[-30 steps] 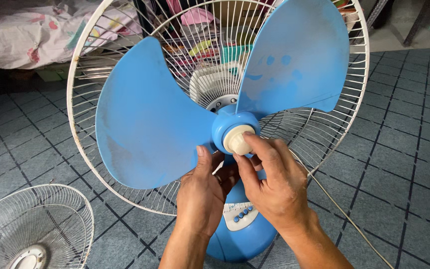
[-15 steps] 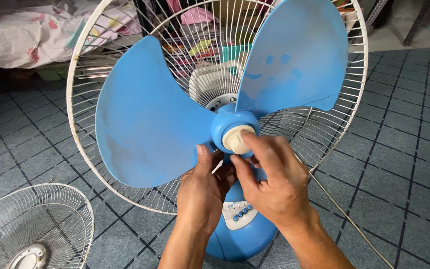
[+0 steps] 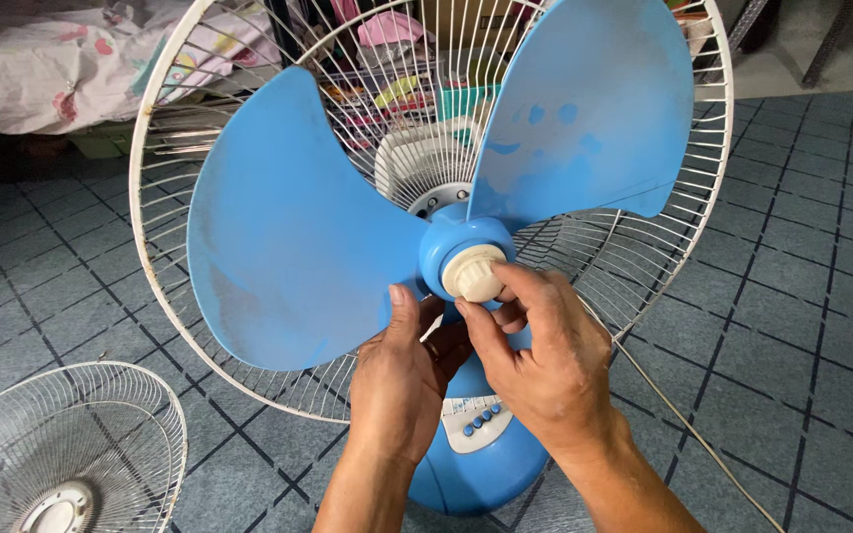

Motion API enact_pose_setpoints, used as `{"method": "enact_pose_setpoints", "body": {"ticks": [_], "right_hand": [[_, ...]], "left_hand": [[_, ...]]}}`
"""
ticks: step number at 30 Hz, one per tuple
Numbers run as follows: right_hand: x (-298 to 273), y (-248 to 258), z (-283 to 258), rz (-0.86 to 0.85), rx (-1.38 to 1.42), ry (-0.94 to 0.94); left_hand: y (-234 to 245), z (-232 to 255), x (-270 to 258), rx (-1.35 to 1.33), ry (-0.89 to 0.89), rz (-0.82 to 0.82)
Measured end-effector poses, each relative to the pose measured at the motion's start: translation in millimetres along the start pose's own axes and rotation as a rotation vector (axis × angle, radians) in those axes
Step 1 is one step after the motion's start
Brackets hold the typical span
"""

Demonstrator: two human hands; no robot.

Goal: The person disassembles a blue pedestal fan by hand. They remove the front grille, unscrew the central hub nut, and detach the fan blades from the motor shaft.

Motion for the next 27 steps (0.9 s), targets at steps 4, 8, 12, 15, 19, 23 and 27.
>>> {"method": "enact_pose_setpoints", "body": {"ticks": [4,8,12,15,19,23,27], "right_hand": [[1.7,0.9,0.2,0.014,-0.026,0.000],[4.9,6.3,-0.5,-0.018,-0.021,0.057],[4.9,6.2,-2.8,-0.021,-0.030,0.098],[3.9,3.1,-0.8,-0.015,0.000,0.030],[2.1,1.8,1.6,0.012,-0.035,0.009],[1.5,2.7,2.1,0.028,-0.038,0.023],[1.9,3.5,1.5,0.038,-0.046,0.020]], "left_hand": [[1.7,-1.5,0.8,-0.021,0.000,0.004],[2.0,-1.8,0.9,-0.001,-0.015,0.038],[1.6,-1.6,0.4,0.000,-0.029,0.031],[1.8,-2.0,0.9,0.002,-0.015,0.028],[2.7,-2.4,1.5,-0.022,0.008,0.023],[1.8,-2.1,0.3,0.002,-0.004,0.011],[0.4,-1.0,0.1,0.011,-0.009,0.019]]}}
Point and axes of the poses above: each hand's wrist, its own x-axis towards the middle knuckle, its own y-axis out of the back of the hand, z = x × y, the point moved 2 cm from there along x, towards the middle knuckle
